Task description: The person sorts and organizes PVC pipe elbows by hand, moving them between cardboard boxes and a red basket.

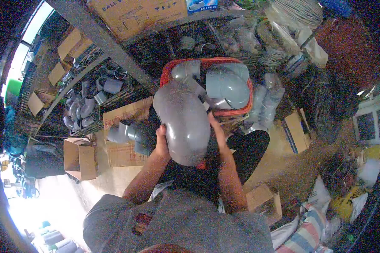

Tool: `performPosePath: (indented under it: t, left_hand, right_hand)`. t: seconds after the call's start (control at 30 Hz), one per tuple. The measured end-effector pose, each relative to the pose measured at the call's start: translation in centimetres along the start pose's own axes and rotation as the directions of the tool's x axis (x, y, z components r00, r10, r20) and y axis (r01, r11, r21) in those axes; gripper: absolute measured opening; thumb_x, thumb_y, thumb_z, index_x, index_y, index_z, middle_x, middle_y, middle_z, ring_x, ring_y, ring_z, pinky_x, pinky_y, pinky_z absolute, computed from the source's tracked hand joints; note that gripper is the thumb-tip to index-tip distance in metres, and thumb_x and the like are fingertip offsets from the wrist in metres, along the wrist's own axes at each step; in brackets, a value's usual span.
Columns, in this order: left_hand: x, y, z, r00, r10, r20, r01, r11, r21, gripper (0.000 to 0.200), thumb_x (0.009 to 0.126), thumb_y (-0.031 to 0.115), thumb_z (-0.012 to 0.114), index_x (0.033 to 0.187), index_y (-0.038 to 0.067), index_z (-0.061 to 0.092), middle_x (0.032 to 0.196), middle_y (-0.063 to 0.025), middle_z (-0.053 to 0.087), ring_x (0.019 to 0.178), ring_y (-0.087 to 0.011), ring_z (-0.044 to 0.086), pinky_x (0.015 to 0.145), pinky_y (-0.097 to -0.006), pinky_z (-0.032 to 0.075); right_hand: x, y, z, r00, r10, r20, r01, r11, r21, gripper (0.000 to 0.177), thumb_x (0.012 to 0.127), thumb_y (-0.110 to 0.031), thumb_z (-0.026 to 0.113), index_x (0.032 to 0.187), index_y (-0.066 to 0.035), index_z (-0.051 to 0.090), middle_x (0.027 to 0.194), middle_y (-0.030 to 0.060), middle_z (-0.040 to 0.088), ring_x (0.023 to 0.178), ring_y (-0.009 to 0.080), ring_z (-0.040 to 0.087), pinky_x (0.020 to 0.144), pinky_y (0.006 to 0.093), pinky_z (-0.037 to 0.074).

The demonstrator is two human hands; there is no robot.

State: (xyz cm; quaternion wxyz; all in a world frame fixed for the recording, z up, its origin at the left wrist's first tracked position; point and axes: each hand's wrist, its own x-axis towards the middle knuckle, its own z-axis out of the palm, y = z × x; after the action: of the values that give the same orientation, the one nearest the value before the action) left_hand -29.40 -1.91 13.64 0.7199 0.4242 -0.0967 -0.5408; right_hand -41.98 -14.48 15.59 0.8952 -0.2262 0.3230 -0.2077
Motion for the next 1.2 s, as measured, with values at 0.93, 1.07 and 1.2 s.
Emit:
performPosePath:
  t: [0.93,1.07,1.2]
  left_hand:
    - [24.6,15.7,-34.4,0.874,0.295,-0.387,-0.363,0.925,-0.115,0.076,0.087,0.053,0.071,0.142,0.008,0.044,0.134,-0.0132,0.056,0.116,-0.0316,0.059,0.088,-0.0474,0.053]
    - [35.1,15.3,-40.8,0.912,0.292,-0.288,-0.306,0.952,-0.001,0.069,0.088,0.051,0.071,0.137,0.008,0.048,0.13,-0.0123,0.058,0.113,-0.0299,0.06,0.087,-0.0459,0.053]
    - [41.8,13.2,-41.9,0.943,0.28,-0.177,-0.234,0.942,0.242,0.059,0.09,0.047,0.07,0.13,0.007,0.053,0.123,-0.0111,0.062,0.109,-0.0276,0.062,0.086,-0.0439,0.053]
  right_hand:
    - [-7.1,-1.7,-27.0,0.699,-0.421,-0.578,-0.028,0.792,-0.61,0.056,0.099,-0.04,0.057,0.14,-0.002,0.054,0.136,0.0177,0.055,0.123,0.0335,0.052,0.108,0.0403,0.038]
    - [-8.2,0.4,-29.3,0.598,-0.507,-0.621,0.033,0.79,-0.613,0.056,0.09,-0.02,0.066,0.14,-0.001,0.051,0.134,0.0196,0.056,0.122,0.0337,0.054,0.105,0.0434,0.042]
    - [-8.0,1.1,-30.9,0.553,-0.565,-0.612,0.061,0.761,-0.646,0.062,0.085,-0.014,0.073,0.141,-0.001,0.049,0.131,0.0204,0.057,0.121,0.0341,0.053,0.102,0.0451,0.045]
